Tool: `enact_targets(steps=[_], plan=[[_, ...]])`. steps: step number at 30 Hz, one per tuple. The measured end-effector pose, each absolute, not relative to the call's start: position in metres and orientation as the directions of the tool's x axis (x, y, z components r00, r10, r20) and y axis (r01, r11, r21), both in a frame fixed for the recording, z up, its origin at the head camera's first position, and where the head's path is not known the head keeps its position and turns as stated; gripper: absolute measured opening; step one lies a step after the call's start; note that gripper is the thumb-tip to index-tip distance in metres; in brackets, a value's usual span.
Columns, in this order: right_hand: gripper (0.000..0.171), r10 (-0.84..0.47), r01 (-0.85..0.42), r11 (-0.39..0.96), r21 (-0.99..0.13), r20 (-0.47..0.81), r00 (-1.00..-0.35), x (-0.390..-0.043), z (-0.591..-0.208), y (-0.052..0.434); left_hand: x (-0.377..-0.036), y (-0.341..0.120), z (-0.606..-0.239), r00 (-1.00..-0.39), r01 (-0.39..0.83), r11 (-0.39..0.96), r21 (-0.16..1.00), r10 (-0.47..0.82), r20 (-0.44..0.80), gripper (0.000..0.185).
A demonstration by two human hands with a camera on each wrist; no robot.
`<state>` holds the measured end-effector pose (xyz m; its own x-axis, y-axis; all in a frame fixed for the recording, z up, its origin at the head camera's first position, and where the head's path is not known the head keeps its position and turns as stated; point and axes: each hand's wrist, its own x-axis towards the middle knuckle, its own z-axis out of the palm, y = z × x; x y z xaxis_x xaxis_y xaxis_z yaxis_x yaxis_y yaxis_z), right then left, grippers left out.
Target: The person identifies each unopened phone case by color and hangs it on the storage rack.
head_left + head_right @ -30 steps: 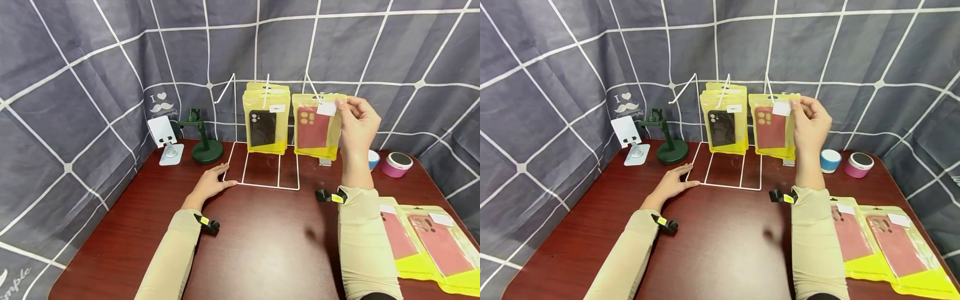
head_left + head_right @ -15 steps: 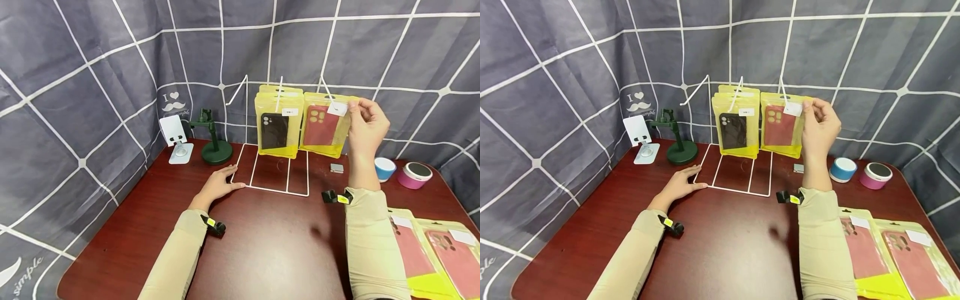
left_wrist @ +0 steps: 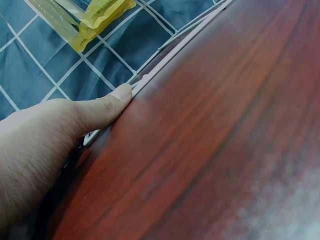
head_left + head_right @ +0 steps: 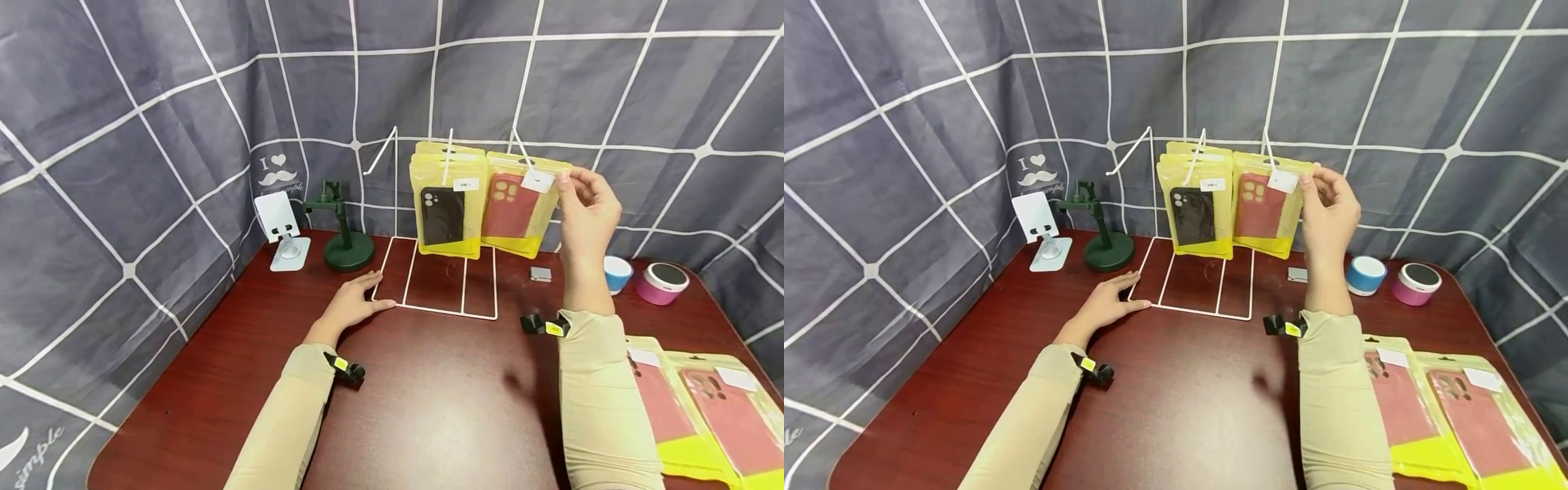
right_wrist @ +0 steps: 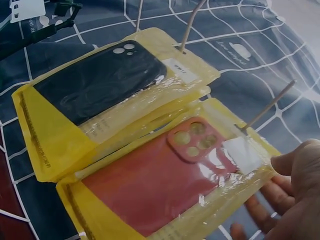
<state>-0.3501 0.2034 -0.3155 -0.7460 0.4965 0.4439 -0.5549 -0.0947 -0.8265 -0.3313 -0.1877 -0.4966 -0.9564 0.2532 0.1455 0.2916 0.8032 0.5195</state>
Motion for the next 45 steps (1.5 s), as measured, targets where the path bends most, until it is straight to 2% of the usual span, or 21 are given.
enact_targets(steps=[8,15,19,22,25,27,30,32,35,45], plan=[[0.032,0.405,-0.404,0.038,-0.914,0.384,-0.83,-0.318,-0.312,0.212,-0.326,-0.187,-0.499,-0.958,0.284,0.794,0.537,0.25,0.137,0.087],[0.043,0.254,-0.431,0.042,-0.901,0.427,-0.868,-0.292,-0.318,0.228,-0.328,-0.194,-0.495,-0.961,0.276,0.795,0.54,0.232,0.15,0.089],[0.05,0.054,-0.384,0.271,-0.883,0.413,-0.909,-0.274,-0.331,0.253,-0.329,-0.197,-0.493,-0.965,0.262,0.795,0.548,0.221,0.141,0.09],[0.064,-0.112,-0.352,0.491,-0.797,0.342,-0.933,-0.258,-0.346,0.28,-0.33,-0.196,-0.492,-0.964,0.265,0.791,0.552,0.228,0.137,0.091],[0.076,-0.226,-0.34,0.656,-0.674,0.255,-0.94,-0.242,-0.366,0.311,-0.33,-0.193,-0.493,-0.961,0.274,0.789,0.55,0.241,0.133,0.092],[0.075,-0.277,-0.355,0.752,-0.555,0.223,-0.935,-0.231,-0.381,0.334,-0.33,-0.19,-0.493,-0.959,0.283,0.79,0.545,0.252,0.132,0.093],[0.064,-0.326,-0.358,0.837,-0.415,0.147,-0.934,-0.218,-0.403,0.366,-0.328,-0.188,-0.494,-0.955,0.293,0.788,0.541,0.264,0.132,0.093],[0.062,-0.344,-0.354,0.864,-0.358,0.093,-0.934,-0.218,-0.417,0.378,-0.328,-0.189,-0.494,-0.956,0.292,0.788,0.542,0.263,0.134,0.093],[0.07,-0.342,-0.335,0.883,-0.33,0.039,-0.939,-0.22,-0.432,0.384,-0.327,-0.19,-0.495,-0.957,0.287,0.792,0.539,0.262,0.126,0.092],[0.09,-0.336,-0.302,0.863,-0.404,-0.013,-0.942,-0.227,-0.438,0.355,-0.329,-0.187,-0.495,-0.955,0.295,0.796,0.529,0.263,0.137,0.094]])
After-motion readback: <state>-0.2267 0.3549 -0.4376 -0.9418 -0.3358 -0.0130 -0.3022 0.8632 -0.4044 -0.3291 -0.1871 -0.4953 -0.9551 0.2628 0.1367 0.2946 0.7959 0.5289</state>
